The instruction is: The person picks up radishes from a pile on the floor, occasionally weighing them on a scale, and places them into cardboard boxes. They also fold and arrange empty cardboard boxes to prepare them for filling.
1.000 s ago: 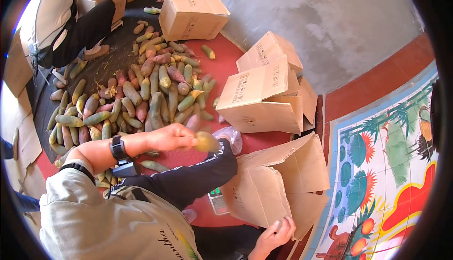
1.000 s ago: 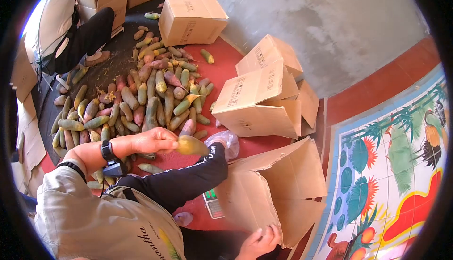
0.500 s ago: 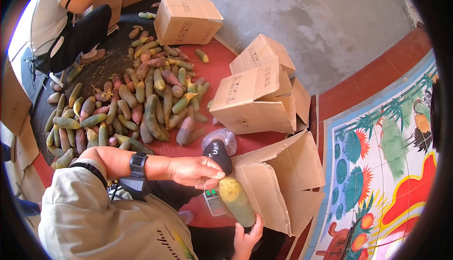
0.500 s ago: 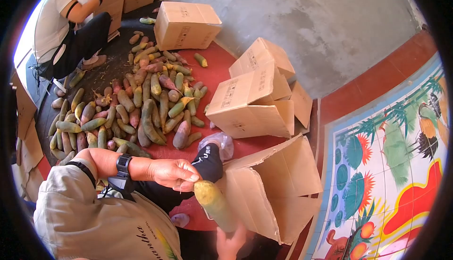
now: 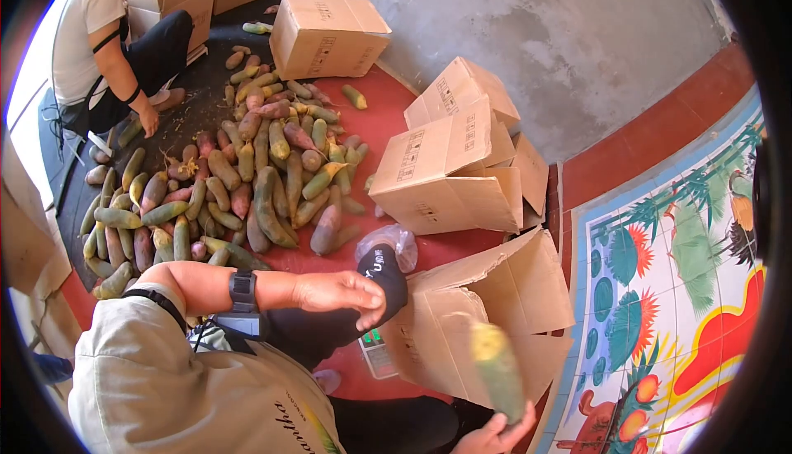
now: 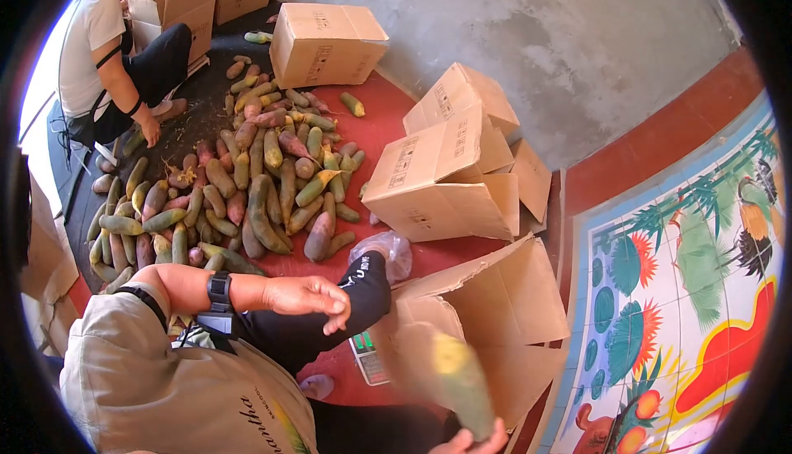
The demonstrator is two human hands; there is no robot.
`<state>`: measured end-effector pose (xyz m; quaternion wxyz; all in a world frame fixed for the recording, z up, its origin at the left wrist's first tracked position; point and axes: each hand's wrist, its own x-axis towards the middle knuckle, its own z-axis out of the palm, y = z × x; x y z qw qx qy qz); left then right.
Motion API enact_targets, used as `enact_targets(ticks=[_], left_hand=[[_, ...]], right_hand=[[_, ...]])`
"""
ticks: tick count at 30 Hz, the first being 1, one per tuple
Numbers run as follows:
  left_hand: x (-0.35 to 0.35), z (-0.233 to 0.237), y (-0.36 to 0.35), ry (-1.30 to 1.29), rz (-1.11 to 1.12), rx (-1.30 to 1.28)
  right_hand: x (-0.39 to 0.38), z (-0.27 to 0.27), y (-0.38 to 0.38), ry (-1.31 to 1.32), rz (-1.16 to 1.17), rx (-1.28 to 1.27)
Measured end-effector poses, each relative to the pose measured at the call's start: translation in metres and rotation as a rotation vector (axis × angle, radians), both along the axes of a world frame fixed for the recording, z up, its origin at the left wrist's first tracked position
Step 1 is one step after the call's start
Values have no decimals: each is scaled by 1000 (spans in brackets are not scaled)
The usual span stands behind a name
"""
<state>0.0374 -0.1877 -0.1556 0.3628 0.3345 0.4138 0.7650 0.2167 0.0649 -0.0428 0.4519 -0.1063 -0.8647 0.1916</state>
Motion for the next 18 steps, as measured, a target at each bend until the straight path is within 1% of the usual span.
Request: enact_targets(ticks=[2,3,4,5,6,8,9,10,12,13,15,16,17,18], left_hand=[[-6,-13,-11,-59,119,-55],[-9,-21,-17,-52,189,-96],[-12,-33,-21,-120,266,-174],[-17,-43,-28,-131,324,-195],[-21,-55,-36,-142,382,-216],[-31,-97,-48,-237,507,-327],[-32,-99,-56,-266,543,-458],[-32,-107,-63,-267,543,-458],[-33,-136,-77,-316,644,-685],[-34,-150,-85,-319,648,-684],[-33,-185,-101,-461,629,-860],[-33,-219,-113,-466,631,-861],[-35,-261,-127,-25,460,-1161],[-34,-263,-131,437,256,-1413]], right_hand=[[-4,-4,18,184,-109,62],[-6,-2,19,181,-108,63],[-9,2,19,200,-206,-13],[-12,4,19,218,-305,-90],[-14,3,23,215,-304,-90],[-20,-1,37,44,-407,115],[-22,-5,45,-73,-376,162],[-27,-14,52,-75,-375,162],[-39,-32,62,-124,-296,194],[-45,-29,51,-194,-293,185],[-47,-40,62,-181,-266,143],[-49,-45,67,-168,-246,100],[-52,-46,67,-145,-254,204],[-52,-46,66,-149,-255,203]])
